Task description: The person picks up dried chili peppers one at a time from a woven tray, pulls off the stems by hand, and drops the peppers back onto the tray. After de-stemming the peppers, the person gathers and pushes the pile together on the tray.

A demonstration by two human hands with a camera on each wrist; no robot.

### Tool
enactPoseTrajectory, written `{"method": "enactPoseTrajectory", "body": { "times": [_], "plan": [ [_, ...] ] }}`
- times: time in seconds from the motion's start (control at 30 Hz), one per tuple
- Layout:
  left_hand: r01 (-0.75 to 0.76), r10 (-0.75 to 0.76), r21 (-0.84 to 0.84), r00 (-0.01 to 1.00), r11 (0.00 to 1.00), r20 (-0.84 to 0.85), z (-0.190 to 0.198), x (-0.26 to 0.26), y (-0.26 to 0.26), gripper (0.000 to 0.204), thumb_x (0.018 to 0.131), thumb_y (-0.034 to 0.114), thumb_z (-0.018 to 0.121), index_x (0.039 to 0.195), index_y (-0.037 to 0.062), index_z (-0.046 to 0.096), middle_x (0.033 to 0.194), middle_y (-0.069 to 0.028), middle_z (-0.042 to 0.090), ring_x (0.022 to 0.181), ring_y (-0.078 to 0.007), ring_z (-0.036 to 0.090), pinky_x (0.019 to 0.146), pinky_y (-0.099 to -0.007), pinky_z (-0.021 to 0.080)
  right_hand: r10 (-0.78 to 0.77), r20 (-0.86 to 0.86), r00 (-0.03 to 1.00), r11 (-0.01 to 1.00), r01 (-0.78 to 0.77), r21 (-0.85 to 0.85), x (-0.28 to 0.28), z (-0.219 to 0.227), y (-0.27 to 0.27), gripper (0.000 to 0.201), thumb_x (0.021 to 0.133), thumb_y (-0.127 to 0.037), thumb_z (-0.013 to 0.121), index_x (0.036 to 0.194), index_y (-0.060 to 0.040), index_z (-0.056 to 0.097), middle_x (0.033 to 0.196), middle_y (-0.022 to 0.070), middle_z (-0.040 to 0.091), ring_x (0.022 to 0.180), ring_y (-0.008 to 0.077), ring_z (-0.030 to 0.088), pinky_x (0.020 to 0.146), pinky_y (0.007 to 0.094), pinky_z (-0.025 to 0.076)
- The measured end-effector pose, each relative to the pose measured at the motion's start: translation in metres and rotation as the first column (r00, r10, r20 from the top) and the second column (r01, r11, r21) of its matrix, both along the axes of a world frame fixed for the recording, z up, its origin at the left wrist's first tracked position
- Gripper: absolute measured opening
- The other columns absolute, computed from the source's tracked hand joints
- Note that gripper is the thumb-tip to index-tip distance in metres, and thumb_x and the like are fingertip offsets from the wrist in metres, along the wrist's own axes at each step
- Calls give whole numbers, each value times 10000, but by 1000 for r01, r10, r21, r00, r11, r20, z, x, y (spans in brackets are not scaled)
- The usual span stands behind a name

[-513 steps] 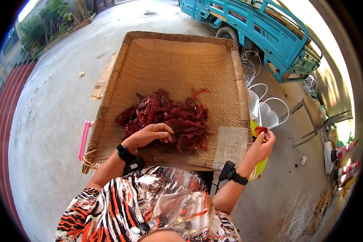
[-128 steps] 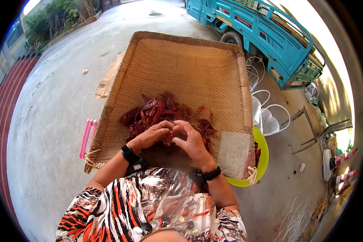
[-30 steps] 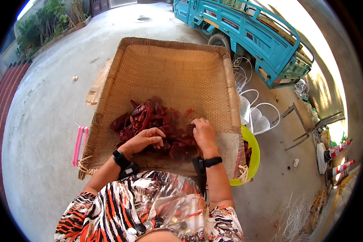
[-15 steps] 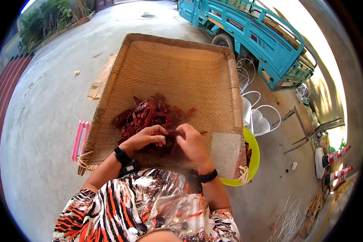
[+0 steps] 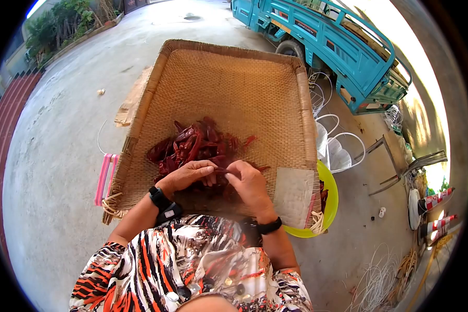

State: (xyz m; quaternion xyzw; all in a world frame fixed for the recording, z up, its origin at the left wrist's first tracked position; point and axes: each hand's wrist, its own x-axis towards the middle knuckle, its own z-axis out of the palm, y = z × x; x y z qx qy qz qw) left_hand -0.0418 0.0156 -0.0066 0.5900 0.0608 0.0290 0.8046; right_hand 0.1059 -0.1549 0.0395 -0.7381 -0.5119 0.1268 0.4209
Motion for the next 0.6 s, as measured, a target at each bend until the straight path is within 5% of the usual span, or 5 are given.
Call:
{"method": "enactPoseTrajectory", "body": {
  "times": [0.1,0.23,0.33,0.43,0.6],
  "plan": [
    [-14,15,51,1000,999,-4,-1,1,0,294,997,305,552,1144,54,596,904,-12,650,846,-106,617,786,-268,503,-243,87,966,970,243,18,14,19,-14,148,821,-106,700,940,-45,636,849,108,669,764,242,657,692,344,509],
    [-3,2,61,1000,998,24,-6,2,2,250,1000,256,549,1142,54,592,905,-15,653,835,-97,615,771,-247,497,-494,-38,868,854,494,163,66,14,-52,124,838,-77,693,948,-46,644,811,64,674,711,152,626,664,292,492],
    [-9,8,72,1000,997,19,-7,2,1,232,1000,235,552,1140,55,591,904,-14,655,830,-90,614,756,-234,490,-509,-158,846,816,533,222,89,12,-81,123,846,-62,681,959,-35,641,800,55,670,709,130,610,663,273,484],
    [-12,13,94,1000,996,-4,-4,2,1,227,998,232,557,1138,57,591,902,-12,656,833,-88,615,741,-228,482,-627,-39,778,761,623,178,93,13,-98,130,853,-82,673,965,-28,636,803,69,676,699,153,623,670,289,492],
    [-18,17,84,1000,996,15,-8,3,2,223,997,236,558,1128,60,596,891,-9,657,809,-85,612,740,-225,481,-834,207,511,547,812,203,115,8,-129,133,861,-135,656,940,-33,626,855,95,678,757,228,642,707,352,499]
  ]
}}
